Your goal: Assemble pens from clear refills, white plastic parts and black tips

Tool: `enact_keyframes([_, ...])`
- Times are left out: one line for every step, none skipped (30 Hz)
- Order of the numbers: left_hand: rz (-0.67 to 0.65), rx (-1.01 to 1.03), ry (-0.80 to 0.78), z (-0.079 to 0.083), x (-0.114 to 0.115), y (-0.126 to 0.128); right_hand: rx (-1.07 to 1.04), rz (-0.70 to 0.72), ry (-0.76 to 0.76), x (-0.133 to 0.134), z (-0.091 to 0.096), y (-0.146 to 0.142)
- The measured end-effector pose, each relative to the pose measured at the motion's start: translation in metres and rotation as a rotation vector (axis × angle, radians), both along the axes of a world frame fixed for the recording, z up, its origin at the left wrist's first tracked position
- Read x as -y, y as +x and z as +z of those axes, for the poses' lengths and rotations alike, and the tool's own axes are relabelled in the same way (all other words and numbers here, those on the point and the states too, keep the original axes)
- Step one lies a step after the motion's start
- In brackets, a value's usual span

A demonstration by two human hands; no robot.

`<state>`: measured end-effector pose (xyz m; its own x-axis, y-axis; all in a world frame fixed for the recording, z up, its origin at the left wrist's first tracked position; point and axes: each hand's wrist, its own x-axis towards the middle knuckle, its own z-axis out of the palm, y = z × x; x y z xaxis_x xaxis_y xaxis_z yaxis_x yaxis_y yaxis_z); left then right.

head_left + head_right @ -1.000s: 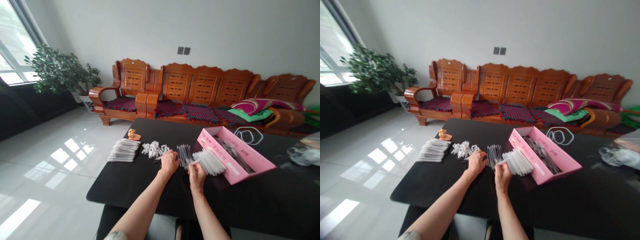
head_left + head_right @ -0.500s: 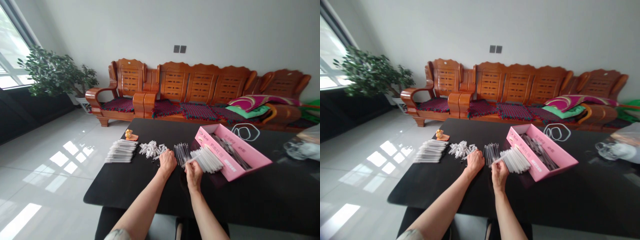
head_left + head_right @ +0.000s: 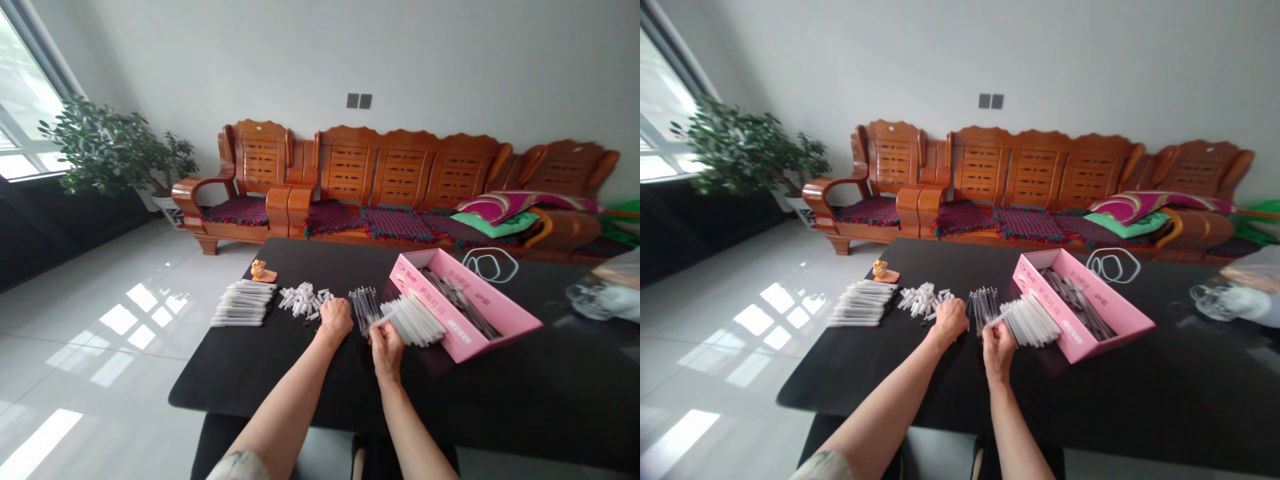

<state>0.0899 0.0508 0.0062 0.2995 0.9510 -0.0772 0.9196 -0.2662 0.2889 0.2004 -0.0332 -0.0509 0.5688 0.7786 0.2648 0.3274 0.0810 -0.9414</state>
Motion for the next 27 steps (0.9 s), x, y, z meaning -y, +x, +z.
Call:
enact_keyframes([-0.007,-0.003,-0.005,0.000,-0.001,0.000,0.002,0.001,0.001,0.000,0.000,0.000])
enact_keyframes([-0.012,-0.007,-0.010,0.000,-0.001,0.000,0.002,0.000,0.002,0.000,0.000,0.000])
enact_keyframes([-0.014,-0.009,-0.012,-0.001,-0.002,0.000,0.001,0.000,0.003,0.000,0.000,0.000])
enact_keyframes([-0.015,-0.010,-0.013,-0.001,-0.002,0.000,-0.002,0.000,0.002,0.000,0.001,0.000])
enact_keyframes([-0.013,-0.011,-0.013,-0.002,-0.002,0.000,-0.005,0.000,0.000,0.001,0.001,-0.001])
enact_keyframes([-0.010,-0.010,-0.011,-0.002,-0.001,0.000,-0.010,-0.001,-0.003,0.001,0.002,-0.001])
enact_keyframes([-0.006,-0.008,-0.009,-0.003,-0.001,0.001,-0.015,-0.004,-0.006,0.001,0.003,-0.001])
enact_keyframes([-0.002,-0.006,-0.005,-0.003,0.000,0.001,-0.019,-0.005,-0.009,0.001,0.004,-0.001])
enact_keyframes([0.003,-0.003,0.000,-0.004,0.000,0.001,-0.020,-0.007,-0.011,0.001,0.005,-0.002])
enact_keyframes([0.007,0.000,0.004,-0.005,0.001,0.001,-0.019,-0.008,-0.012,0.002,0.005,-0.002])
enact_keyframes([0.011,0.003,0.009,-0.005,0.001,0.001,-0.016,-0.008,-0.012,0.002,0.005,-0.002])
enact_keyframes([0.015,0.007,0.014,-0.006,0.002,0.002,-0.013,-0.008,-0.012,0.002,0.005,-0.002])
enact_keyframes([0.019,0.009,0.018,-0.006,0.002,0.002,-0.013,-0.006,-0.011,0.002,0.005,-0.002])
enact_keyframes([0.023,0.012,0.022,-0.007,0.003,0.001,-0.015,-0.004,-0.010,0.002,0.005,-0.001])
enact_keyframes([0.028,0.013,0.024,-0.006,0.003,0.001,-0.018,-0.002,-0.008,0.002,0.005,-0.001])
enact_keyframes([0.035,0.016,0.027,-0.006,0.004,0.001,-0.019,0.001,-0.005,0.002,0.005,-0.001])
enact_keyframes([0.044,0.021,0.033,-0.005,0.004,0.000,-0.020,0.002,-0.001,0.002,0.005,-0.001])
enact_keyframes([0.053,0.029,0.039,-0.004,0.004,-0.001,-0.018,0.003,0.002,0.002,0.005,-0.001])
enact_keyframes([0.060,0.039,0.046,-0.002,0.004,-0.003,-0.016,0.003,0.005,0.002,0.004,-0.001])
enact_keyframes([0.066,0.050,0.055,-0.001,0.005,-0.005,-0.016,0.003,0.007,0.001,0.004,-0.001])
enact_keyframes([0.072,0.061,0.069,0.001,0.005,-0.008,-0.022,0.004,0.008,0.001,0.004,-0.001])
enact_keyframes([0.078,0.069,0.086,0.003,0.006,-0.011,-0.037,0.006,0.010,0.002,0.003,-0.001])
enact_keyframes([0.082,0.075,0.105,0.005,0.008,-0.015,-0.060,0.011,0.010,0.002,0.003,-0.002])
enact_keyframes([0.084,0.080,0.123,0.006,0.010,-0.020,-0.090,0.021,0.011,0.002,0.002,-0.002])
enact_keyframes([0.083,0.086,0.137,0.007,0.013,-0.025,-0.125,0.032,0.012,0.002,0.002,-0.002])
enact_keyframes([0.079,0.094,0.142,0.007,0.017,-0.030,-0.164,0.046,0.016,0.003,0.001,-0.003])
enact_keyframes([0.073,0.104,0.138,0.007,0.021,-0.036,-0.207,0.059,0.026,0.003,0.000,-0.003])
